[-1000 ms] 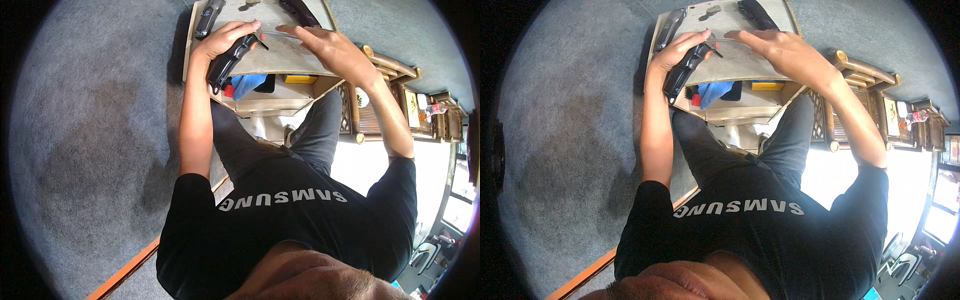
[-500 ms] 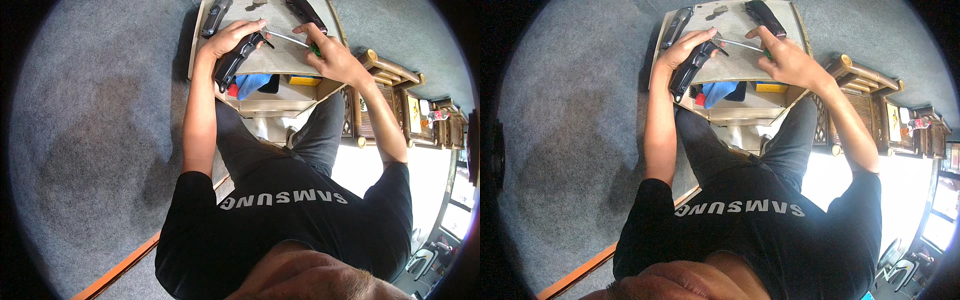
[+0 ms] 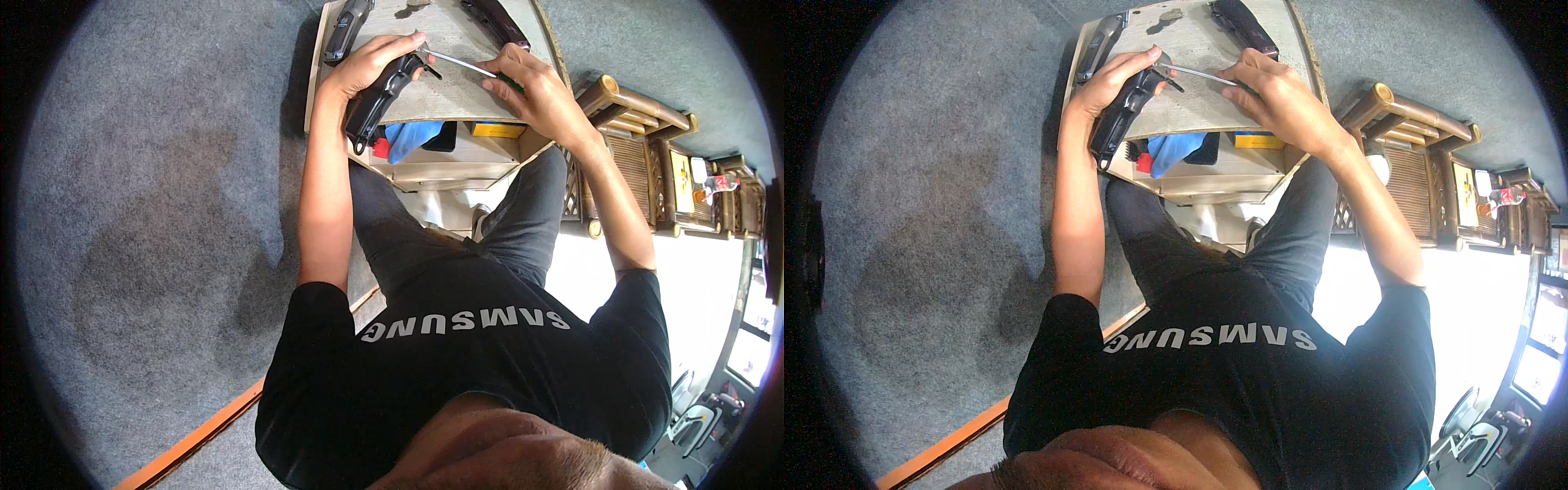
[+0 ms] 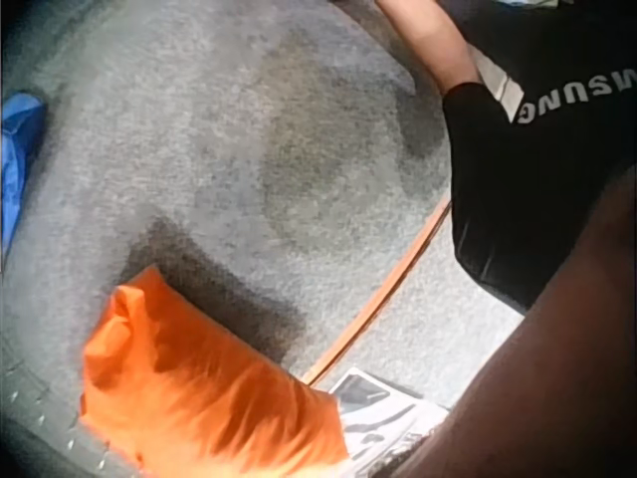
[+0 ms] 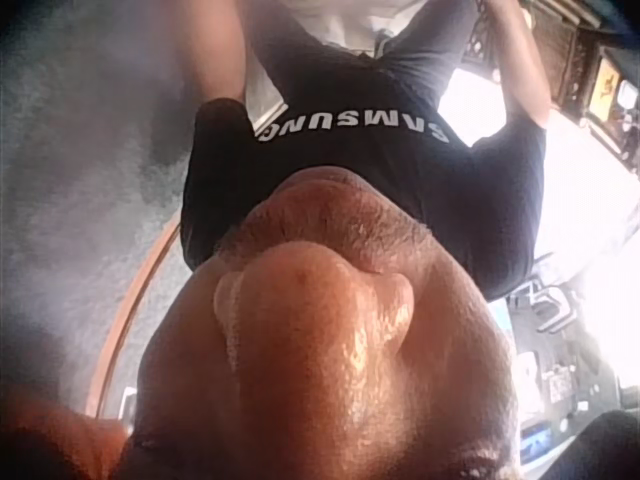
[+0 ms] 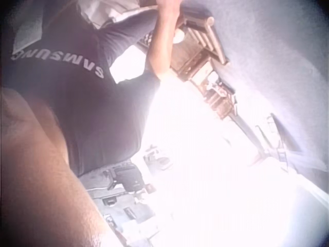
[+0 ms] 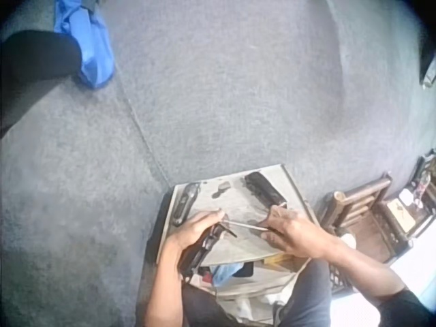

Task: The person uses a screwdriver to remove screws from the casing of a hair clipper, then pries the casing open to reveal the internal components.

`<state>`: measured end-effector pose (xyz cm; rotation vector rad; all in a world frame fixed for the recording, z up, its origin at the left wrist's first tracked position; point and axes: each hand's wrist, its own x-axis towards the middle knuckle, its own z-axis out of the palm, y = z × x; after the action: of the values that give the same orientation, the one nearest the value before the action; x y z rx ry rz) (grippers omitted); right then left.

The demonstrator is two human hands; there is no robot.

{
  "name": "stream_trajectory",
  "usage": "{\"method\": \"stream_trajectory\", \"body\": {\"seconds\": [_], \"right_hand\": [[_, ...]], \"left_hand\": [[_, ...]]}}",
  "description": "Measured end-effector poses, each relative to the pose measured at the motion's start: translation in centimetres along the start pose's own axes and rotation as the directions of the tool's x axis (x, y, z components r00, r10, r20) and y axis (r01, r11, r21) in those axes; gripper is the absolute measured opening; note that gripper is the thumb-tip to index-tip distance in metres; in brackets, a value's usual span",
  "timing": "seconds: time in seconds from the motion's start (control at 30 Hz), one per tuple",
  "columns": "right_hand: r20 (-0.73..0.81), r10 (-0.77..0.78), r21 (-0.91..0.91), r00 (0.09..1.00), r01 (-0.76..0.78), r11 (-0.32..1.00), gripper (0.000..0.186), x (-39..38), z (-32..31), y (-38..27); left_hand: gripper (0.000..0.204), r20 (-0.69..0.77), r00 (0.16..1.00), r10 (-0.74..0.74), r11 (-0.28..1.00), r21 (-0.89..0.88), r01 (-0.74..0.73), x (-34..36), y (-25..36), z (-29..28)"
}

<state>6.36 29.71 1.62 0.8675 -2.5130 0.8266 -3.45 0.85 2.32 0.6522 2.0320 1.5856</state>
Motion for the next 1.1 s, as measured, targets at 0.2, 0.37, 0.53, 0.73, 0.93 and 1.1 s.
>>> {"method": "stream_trajectory", "body": {"seconds": [0.2, 0.37, 0.53, 0.73, 0.93, 1.1], "right_hand": [[-0.042, -0.056, -0.082, 0.998, 0.053, 0.995, 0.027, -0.3, 0.5, -0.5], [-0.093, -0.121, -0.140, 0.988, 0.107, 0.984, 0.023, -0.3, 0.4, -1.0], [-0.089, -0.054, -0.141, 0.995, 0.041, 0.989, 0.021, -0.4, 0.6, -0.3], [-0.015, -0.106, -0.362, 0.994, 0.093, 0.928, 0.026, -0.6, -0.3, -0.9], [0.007, -0.109, -0.557, 0.994, 0.094, 0.825, 0.050, -1.6, 0.4, -0.6], [0.030, 0.008, -0.437, 1.000, 0.006, 0.899, 0.050, -1.7, 0.8, -0.7]], "left_hand": [[0.052, 0.002, 1.000, -0.012, 1.000, 0.014, 0.012, 0.0, 0.2, 0.1], [0.050, 0.015, 1.000, -0.004, 1.000, 0.003, 0.003, 0.2, 0.0, 0.1], [0.050, 0.009, 1.000, 0.010, 1.000, 0.020, -0.010, 0.2, 0.0, 0.2], [0.052, 0.014, 1.000, 0.006, 1.000, 0.030, -0.006, 0.2, -0.1, -0.1], [0.052, 0.016, 1.000, 0.016, 0.999, 0.029, -0.016, 0.3, -0.2, -0.1], [0.052, -0.010, 1.000, 0.017, 0.999, 0.046, -0.017, 0.3, -0.5, -0.1]]}}
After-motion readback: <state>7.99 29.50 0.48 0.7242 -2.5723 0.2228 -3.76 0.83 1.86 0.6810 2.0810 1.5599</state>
